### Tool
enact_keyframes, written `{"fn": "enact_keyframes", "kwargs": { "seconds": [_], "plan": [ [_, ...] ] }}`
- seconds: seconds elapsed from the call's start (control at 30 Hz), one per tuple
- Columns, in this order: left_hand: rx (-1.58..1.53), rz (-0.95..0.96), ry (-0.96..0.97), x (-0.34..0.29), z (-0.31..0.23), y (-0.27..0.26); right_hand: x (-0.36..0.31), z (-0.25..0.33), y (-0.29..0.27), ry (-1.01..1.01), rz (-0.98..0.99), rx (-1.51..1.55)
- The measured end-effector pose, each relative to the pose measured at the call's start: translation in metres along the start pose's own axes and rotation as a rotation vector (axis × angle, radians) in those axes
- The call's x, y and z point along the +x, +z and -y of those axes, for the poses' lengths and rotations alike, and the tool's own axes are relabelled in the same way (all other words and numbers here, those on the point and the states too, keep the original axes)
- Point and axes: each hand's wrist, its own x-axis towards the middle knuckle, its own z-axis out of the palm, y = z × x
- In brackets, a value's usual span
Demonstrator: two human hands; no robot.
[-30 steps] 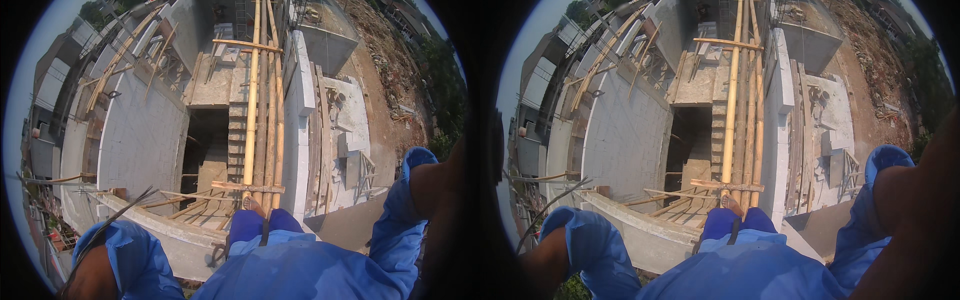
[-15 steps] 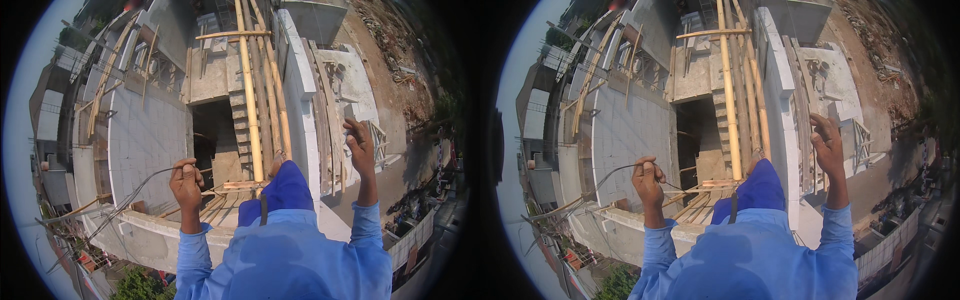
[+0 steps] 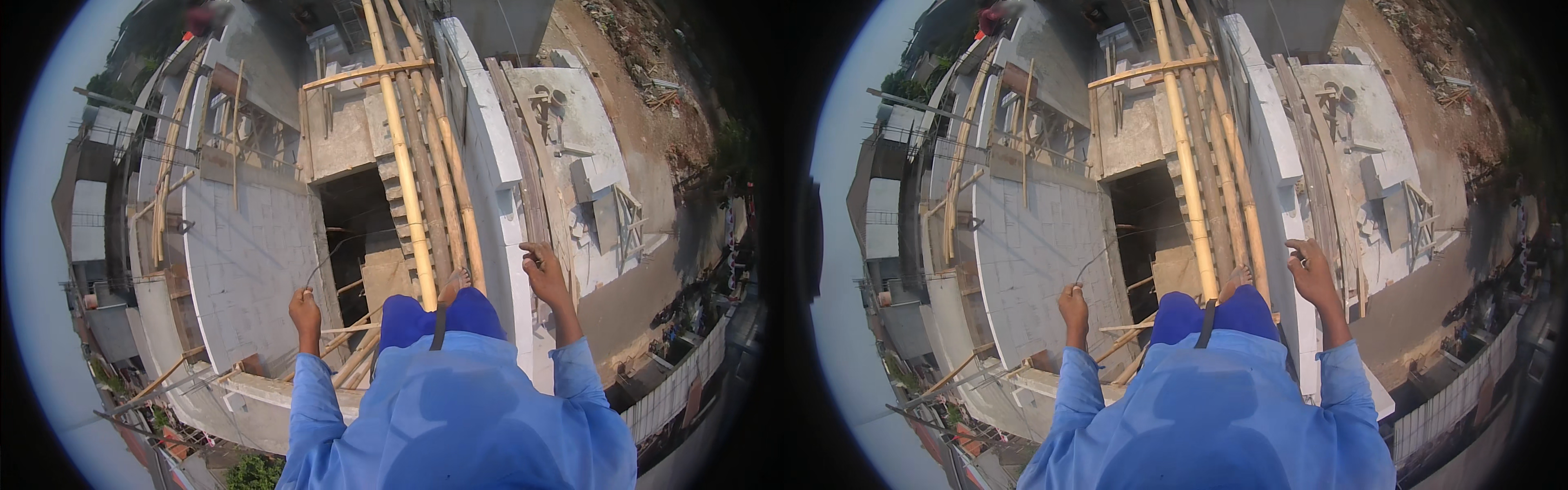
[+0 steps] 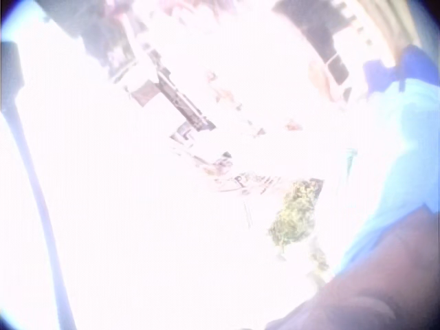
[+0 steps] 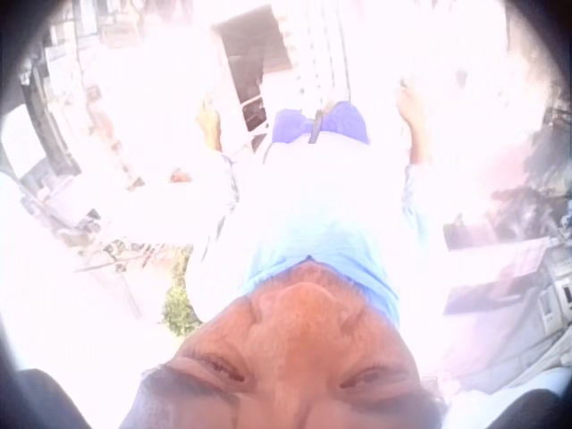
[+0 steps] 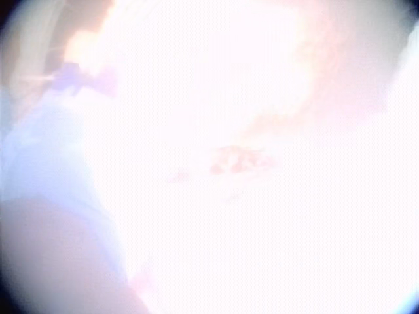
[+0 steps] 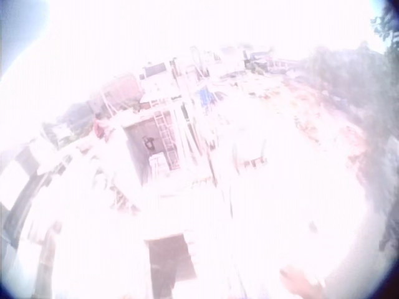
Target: The person uses wire and a pair of pliers to tie bamboo poles together, securing a horizontal support to vertical poles of a scaffolding structure.
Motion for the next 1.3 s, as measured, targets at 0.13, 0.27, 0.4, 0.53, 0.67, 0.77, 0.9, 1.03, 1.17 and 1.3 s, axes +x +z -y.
{"fn": "enact_keyframes", "kwargs": {
  "seconds": [0.13, 0.27, 0.4, 0.53, 0.67, 0.77, 0.9, 1.03, 1.17, 1.3],
  "plan": [
    [0.202, 0.151, -0.046, 0.009, 0.032, 0.006, 0.013, 0.004, 0.014, -0.025, 0.010, 0.001],
    [0.279, 0.241, -0.045, 0.024, 0.027, 0.026, 0.022, 0.012, 0.020, 0.010, 0.035, -0.040],
    [0.315, 0.294, 0.052, 0.069, 0.027, 0.067, 0.042, 0.015, 0.022, 0.035, 0.012, -0.062],
    [0.308, 0.373, 0.113, 0.128, -0.008, 0.118, 0.073, 0.012, 0.027, 0.025, -0.088, -0.095],
    [0.390, 0.472, 0.171, 0.204, -0.067, 0.161, 0.108, 0.016, 0.042, 0.152, -0.153, -0.013],
    [0.388, 0.549, 0.197, 0.250, -0.108, 0.175, 0.138, 0.009, 0.054, 0.175, -0.133, -0.059],
    [0.399, 0.591, 0.217, 0.298, -0.124, 0.178, 0.192, 0.031, 0.060, 0.101, -0.124, -0.100],
    [0.356, 0.556, 0.260, 0.347, -0.109, 0.188, 0.250, 0.035, 0.065, 0.112, -0.156, -0.065],
    [0.320, 0.568, 0.212, 0.383, -0.129, 0.189, 0.290, 0.043, 0.067, 0.195, -0.232, -0.002],
    [0.227, 0.574, 0.045, 0.420, -0.139, 0.201, 0.317, 0.030, 0.067, 0.235, -0.241, -0.078]
  ]
}}
